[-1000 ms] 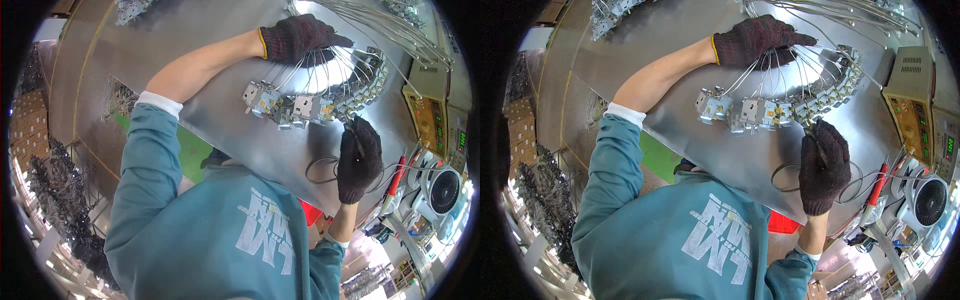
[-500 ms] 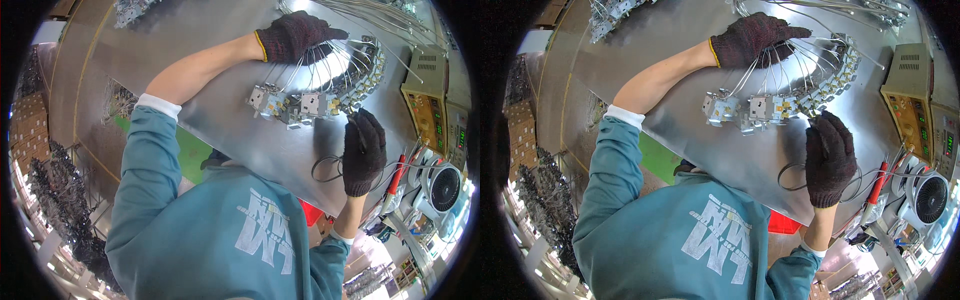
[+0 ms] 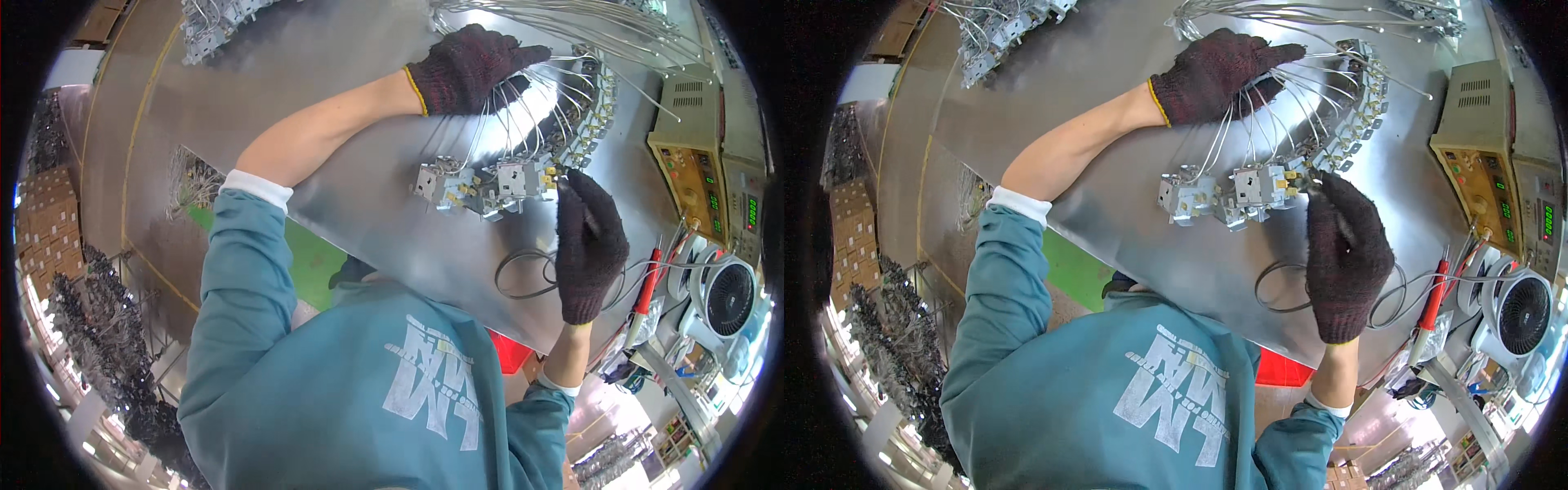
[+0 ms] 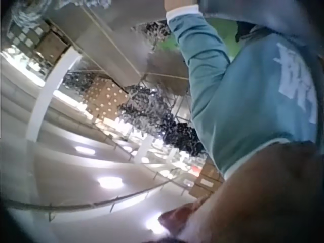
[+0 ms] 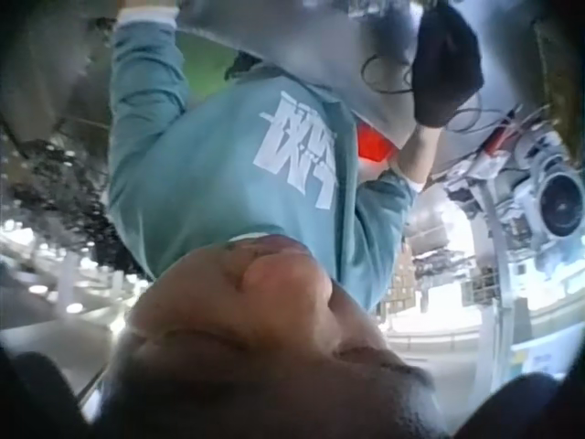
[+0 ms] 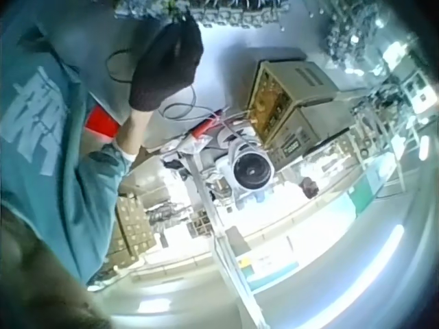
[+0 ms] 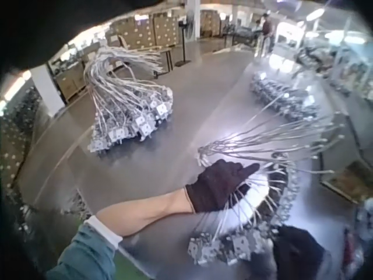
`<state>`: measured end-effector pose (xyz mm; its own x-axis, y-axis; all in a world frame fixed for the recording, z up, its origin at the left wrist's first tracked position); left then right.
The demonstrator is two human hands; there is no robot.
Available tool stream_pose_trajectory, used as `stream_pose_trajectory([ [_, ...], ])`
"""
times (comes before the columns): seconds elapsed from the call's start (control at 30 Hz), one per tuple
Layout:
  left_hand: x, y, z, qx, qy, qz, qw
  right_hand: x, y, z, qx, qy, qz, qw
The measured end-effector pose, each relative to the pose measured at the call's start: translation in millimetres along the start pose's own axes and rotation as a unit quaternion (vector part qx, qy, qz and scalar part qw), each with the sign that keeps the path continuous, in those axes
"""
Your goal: Inspecting and arranging bundles of electronic components with wires on a metal workbench.
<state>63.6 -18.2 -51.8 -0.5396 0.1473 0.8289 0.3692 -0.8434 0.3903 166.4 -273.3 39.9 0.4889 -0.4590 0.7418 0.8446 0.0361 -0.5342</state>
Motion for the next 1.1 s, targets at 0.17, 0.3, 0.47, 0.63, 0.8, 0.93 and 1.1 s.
stream_pose_trajectory([
  [0.17,0.1,1.6,-1.6,-0.024,0.018,0.001,1.0,-0.8,4.1,-2.2,0.046,-0.002,-0.066,0.997],
  [0.3,-1.9,-1.1,-4.7,0.002,-0.003,-0.013,1.0,5.7,-2.1,10.4,0.098,-0.031,-0.067,0.992],
  [0.47,-8.7,-6.6,-2.8,-0.012,-0.025,-0.015,1.0,9.1,3.0,16.9,0.115,-0.114,-0.077,0.984],
  [0.63,-9.7,-2.8,0.3,-0.019,-0.068,-0.018,0.997,14.0,6.6,18.7,0.129,-0.114,-0.09,0.981],
  [0.8,16.1,5.2,-6.0,-0.063,-0.138,0.048,0.987,18.2,5.4,13.8,0.114,-0.114,-0.094,0.982],
  [0.93,46.3,13.4,-9.8,-0.143,-0.203,0.024,0.968,20.1,6.8,9.8,0.129,-0.106,-0.088,0.982],
  [1.1,84.7,63.1,-12.8,-0.15,-0.253,-0.216,0.931,20.0,8.1,10.7,0.135,-0.109,-0.104,0.979],
])
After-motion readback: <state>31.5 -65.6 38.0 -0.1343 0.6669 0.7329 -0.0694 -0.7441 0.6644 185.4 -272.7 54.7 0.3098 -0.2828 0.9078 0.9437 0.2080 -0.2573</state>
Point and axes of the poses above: each hand's wrist, its own z-axis towards the middle knuckle, its own x-axis out of the back of the hand, y = z × x, the point moved 3 cm from there along z, towards the middle knuckle, and after that the axes turned 14 degrees about x, right-handed, at the moved point
